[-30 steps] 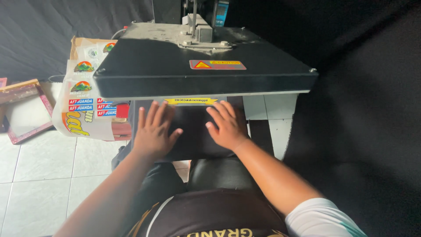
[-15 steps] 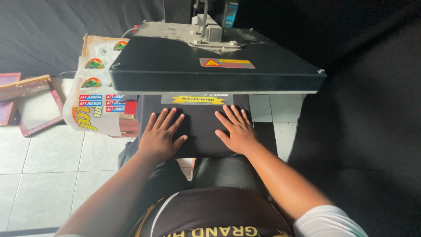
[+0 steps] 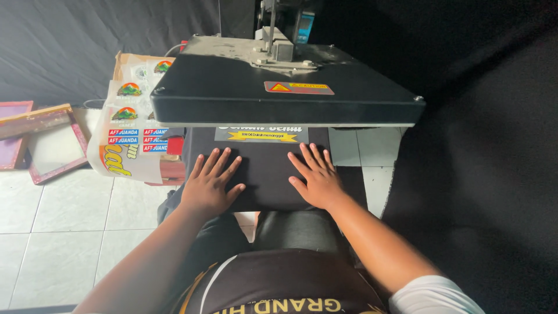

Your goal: The person operates a heat press machine to apply a logo onto a dark-colored t-shirt. They repeatedly place the shirt on the lower platen, lower the heated upper platen to press the design, and then lift it to check the result before repeating the process.

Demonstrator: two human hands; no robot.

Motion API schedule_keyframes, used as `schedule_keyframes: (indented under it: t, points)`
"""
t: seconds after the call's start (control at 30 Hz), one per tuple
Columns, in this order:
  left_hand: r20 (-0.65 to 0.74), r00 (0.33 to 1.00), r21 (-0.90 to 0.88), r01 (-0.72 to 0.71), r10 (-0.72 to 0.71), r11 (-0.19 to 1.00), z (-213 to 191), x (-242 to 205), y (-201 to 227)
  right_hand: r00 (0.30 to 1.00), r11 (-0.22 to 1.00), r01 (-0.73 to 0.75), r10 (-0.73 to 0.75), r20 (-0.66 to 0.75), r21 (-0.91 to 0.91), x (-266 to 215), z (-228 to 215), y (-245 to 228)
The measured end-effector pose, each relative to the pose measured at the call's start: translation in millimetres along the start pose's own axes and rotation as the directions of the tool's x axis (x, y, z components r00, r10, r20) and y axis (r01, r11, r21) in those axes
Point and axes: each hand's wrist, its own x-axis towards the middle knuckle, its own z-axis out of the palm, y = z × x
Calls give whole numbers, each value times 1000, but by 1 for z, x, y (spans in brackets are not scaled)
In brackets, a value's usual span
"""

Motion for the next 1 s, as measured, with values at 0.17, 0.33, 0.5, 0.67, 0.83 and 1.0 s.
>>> schedule_keyframes:
  t: [0.17,0.33,0.5,0.67,0.83,1.0]
  points:
    - [-20,999,3,48,-48,999,2,-37,-41,994,994,-102,104,35,-32,-29,-1,44]
    - [46,908,-301,410,-416,861,-47,-42,-108,814,843,-533,533,-230,69,-34,-2,148]
    - [-257,825,-277,436,-503,856,-209,-34,-80,655,608,-370,707,-266,703,-53,-214,68]
    - [-60,856,-57,511,-514,858,-301,-6,-21,774,763,-568,623,-113,308,-43,-295,6]
    - [115,877,55,463,-466,885,-297,14,-31,785,787,-603,614,-76,130,-28,-283,29]
    - [323,916,247,160,-237,956,-327,-7,-18,806,806,-591,590,41,36,-24,-274,41]
